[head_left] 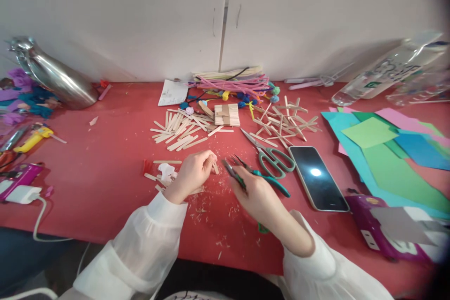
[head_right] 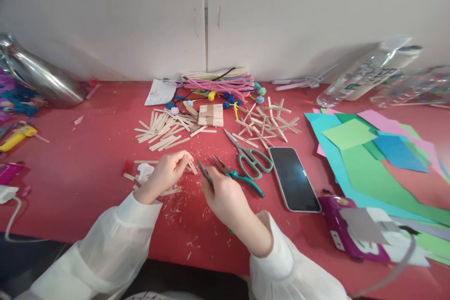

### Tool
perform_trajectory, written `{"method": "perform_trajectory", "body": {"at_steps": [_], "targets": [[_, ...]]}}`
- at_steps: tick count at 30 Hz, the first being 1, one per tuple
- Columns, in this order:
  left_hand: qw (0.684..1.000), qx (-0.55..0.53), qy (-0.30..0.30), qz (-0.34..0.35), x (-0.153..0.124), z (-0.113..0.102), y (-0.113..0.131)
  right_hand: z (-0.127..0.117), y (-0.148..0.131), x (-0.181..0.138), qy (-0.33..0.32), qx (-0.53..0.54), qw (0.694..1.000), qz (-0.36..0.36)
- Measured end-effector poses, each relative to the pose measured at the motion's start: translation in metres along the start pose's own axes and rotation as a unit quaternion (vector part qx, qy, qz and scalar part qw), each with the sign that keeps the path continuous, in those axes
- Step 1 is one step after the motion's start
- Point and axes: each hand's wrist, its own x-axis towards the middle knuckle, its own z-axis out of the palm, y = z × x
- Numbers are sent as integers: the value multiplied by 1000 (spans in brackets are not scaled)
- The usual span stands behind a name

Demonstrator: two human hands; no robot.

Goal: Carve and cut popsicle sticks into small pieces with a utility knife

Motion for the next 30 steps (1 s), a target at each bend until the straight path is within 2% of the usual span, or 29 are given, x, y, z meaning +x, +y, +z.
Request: {"method": "perform_trajectory", "body": {"at_steps": [2, 4, 8, 12, 17, 19, 21, 23, 26, 28, 30], "targets": [[998, -60, -1, -20, 1, 2, -2, -1, 2, 3, 36, 50, 998, 27], [989, -140, -7, -43, 1, 4, -2, -2, 2, 7, 45, 112, 991, 61], [948, -305, -8, -89, 2, 7, 0, 1, -2, 9, 20, 195, 976, 90], [919, -377, 26, -114, 3, 8, 1, 4, -4, 8, -7, 264, 958, 114], [911, -398, -53, -90, 1, 11, 5, 5, -5, 8, -32, 394, 908, 143], [911, -398, -55, -86, 0, 11, 7, 5, -5, 8, -27, 408, 901, 149], [917, -387, -45, -86, 0, 9, 9, 3, -6, 8, -18, 404, 902, 149], [923, -371, -58, -84, -1, 6, 11, 0, -6, 8, 19, 384, 912, 142], [929, -329, -154, -67, -4, 2, 14, -6, -3, 10, 95, 357, 920, 128], [934, -280, -214, -55, -5, 2, 16, -9, 0, 12, 100, 359, 920, 124], [946, -236, -218, -48, -6, 2, 17, -11, 4, 13, 83, 369, 917, 126]]}}
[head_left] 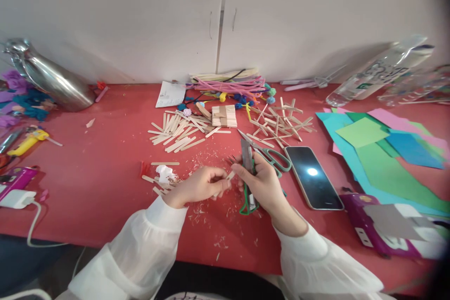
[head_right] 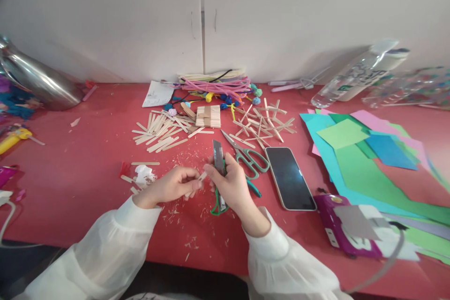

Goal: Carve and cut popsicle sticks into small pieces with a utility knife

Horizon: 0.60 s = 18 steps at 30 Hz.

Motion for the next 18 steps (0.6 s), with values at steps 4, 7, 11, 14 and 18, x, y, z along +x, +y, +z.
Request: {"method": "perform_trajectory", "body": {"at_steps": [4, 7, 11, 14, 18], "targets": [[994, -10, 112, 6, 2, -4, -2, -2, 2, 3, 17, 19, 1000, -4], [976, -88, 197, 17, 5, -8, -6, 2, 2, 1, 29, 25, 999, 5], [957, -174, 224, 62, 7, -8, -9, 11, 5, -2, 4, 19, 1000, 24], [963, -104, 240, 63, 7, -8, -9, 15, 9, -3, -26, -5, 999, 27], [949, 87, 294, 76, 6, -10, -11, 12, 11, -6, -43, -145, 987, -56]]}}
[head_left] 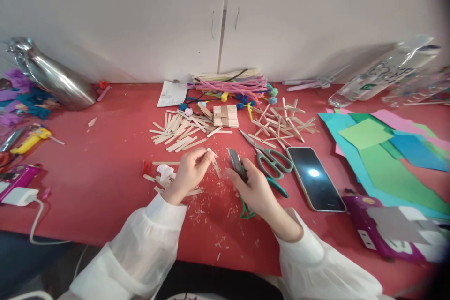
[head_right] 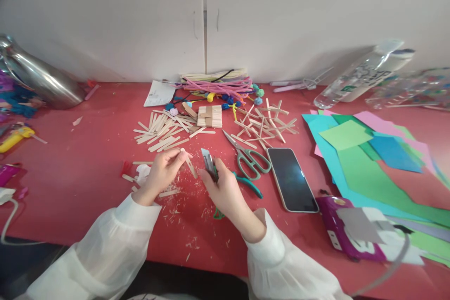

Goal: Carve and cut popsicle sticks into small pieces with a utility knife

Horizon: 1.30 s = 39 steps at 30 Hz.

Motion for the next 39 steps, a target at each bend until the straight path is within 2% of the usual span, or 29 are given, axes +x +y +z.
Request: {"method": "perform_trajectory", "body": {"at_steps": [2, 4, 8, 13, 18, 25, 35, 39], "targets": [[998, 62, 8, 31, 1, 0, -2, -1, -1, -3, -10, -83, 994, -64], [994, 100, 7, 49, 2, 1, -3, -1, -2, -6, -38, -156, 982, -95], [989, 132, -1, 61, 2, 3, -4, 2, 1, -10, -87, -274, 952, -103], [989, 132, -12, 63, 0, 5, -3, 5, 4, -11, -81, -350, 927, -105], [988, 137, -14, 65, 0, 5, -2, 6, 0, -11, -89, -376, 919, -79], [988, 136, -6, 75, -1, 7, 0, 8, 1, -13, -86, -374, 919, -90], [987, 140, -8, 82, -2, 8, 0, 12, 0, -12, -95, -414, 901, -93], [986, 144, -10, 82, -2, 8, 0, 13, -7, -13, -119, -443, 886, -69]]}}
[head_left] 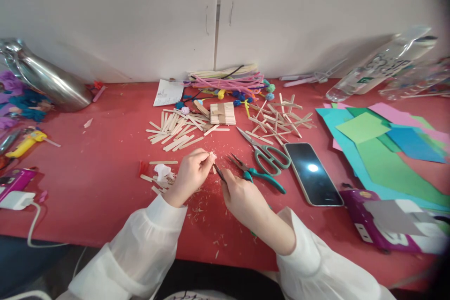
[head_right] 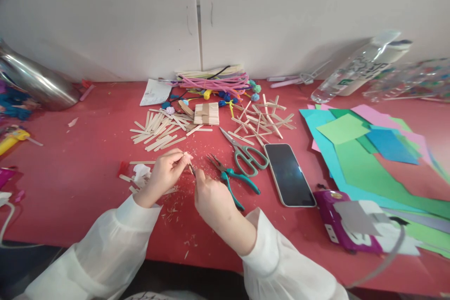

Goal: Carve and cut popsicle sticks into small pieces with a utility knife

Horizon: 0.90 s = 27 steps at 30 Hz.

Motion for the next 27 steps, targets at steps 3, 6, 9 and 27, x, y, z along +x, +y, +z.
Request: {"method": "perform_trajectory", "body": {"at_steps": [3, 6, 9, 27], "targets": [[1000, 4, -3, -1, 0, 0, 0, -6, -5, -1, -20, -42, 999, 11], [1000, -6, -5, 5, 0, 1, 0, -11, -10, -4, -20, -85, 996, 22], [1000, -11, -1, 11, 0, 1, 0, -13, -13, -6, -4, -115, 993, 25], [1000, 6, 17, 5, 1, 0, 0, -15, 4, -2, -17, 118, 992, 36]]}}
